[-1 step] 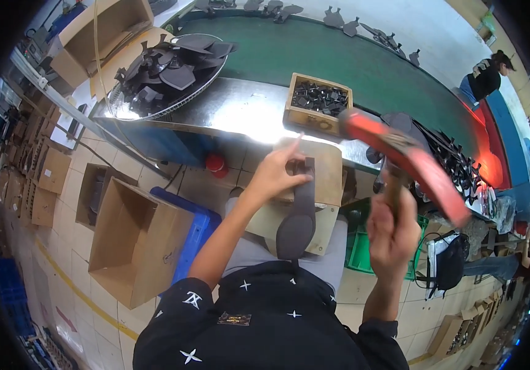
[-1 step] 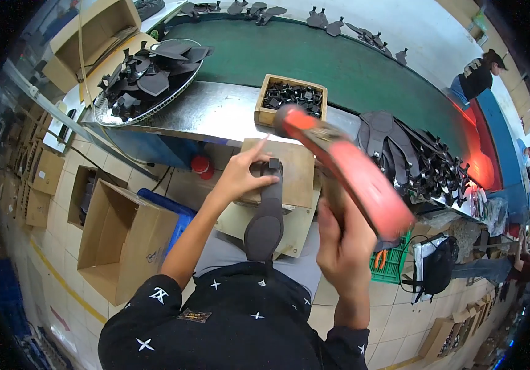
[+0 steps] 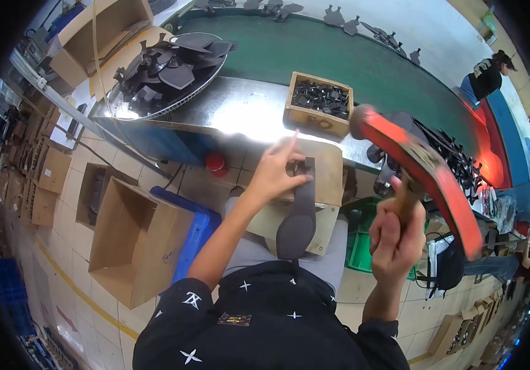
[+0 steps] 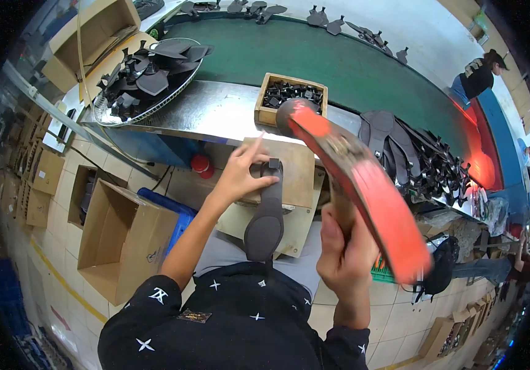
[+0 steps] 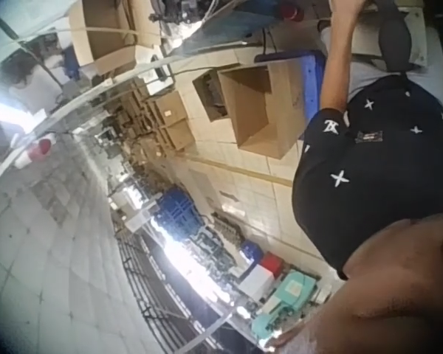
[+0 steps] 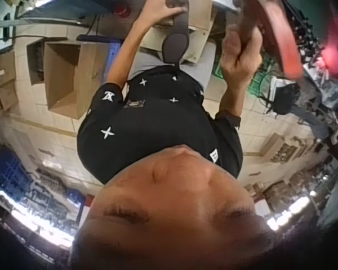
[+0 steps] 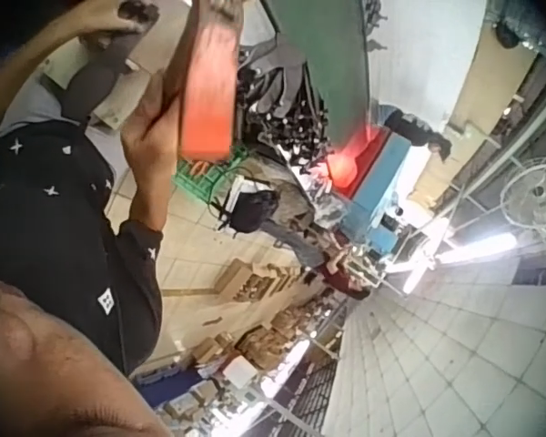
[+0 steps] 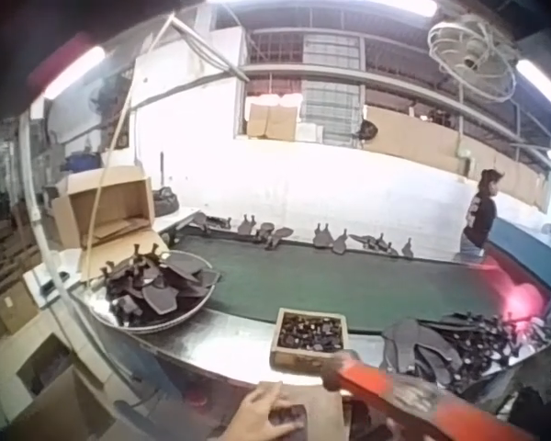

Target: Assembling shoe components by attaching metal pieces to the sole using a hammer and cutting excess material.

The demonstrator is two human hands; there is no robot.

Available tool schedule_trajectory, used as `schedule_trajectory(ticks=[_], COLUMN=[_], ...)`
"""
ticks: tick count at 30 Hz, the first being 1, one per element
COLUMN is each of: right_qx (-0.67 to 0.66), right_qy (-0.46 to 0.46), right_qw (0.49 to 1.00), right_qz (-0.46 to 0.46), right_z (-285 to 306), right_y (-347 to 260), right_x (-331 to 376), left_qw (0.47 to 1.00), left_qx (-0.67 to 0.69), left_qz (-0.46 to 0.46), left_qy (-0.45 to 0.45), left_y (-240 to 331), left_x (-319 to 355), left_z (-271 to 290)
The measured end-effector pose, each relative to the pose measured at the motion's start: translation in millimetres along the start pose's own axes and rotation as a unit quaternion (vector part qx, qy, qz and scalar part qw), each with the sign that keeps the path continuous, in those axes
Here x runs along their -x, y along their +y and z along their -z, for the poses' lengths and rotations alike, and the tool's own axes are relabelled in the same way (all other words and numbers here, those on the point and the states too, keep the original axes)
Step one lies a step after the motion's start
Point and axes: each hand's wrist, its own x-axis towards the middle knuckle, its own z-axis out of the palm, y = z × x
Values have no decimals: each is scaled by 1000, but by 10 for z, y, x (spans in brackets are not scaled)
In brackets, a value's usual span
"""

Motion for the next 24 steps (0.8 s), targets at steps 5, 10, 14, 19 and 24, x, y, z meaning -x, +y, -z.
schedule_trajectory(ticks=[5, 10, 14, 19, 24], right_qx=[124, 45, 82, 139, 244], right_qy=[-234, -72, -204, -76, -178], right_qw=[963, 995, 974, 983, 935], right_qz=[-46, 44, -58, 91, 186], right_z=[-284, 109, -238, -10, -239], right_y=[747, 135, 603, 633, 1073], right_x=[-180, -196, -188, -369, -427], left_qw=[988, 990, 981, 997, 939], left_qx=[-114, -89, -161, 0, 286], left_qz=[87, 87, 75, -40, 63], left_qy=[-57, -58, -73, -67, -180], left_y=[-42, 50, -8, 270, 1171], left_x=[24, 14, 77, 93, 527], left_z=[20, 45, 64, 241, 540])
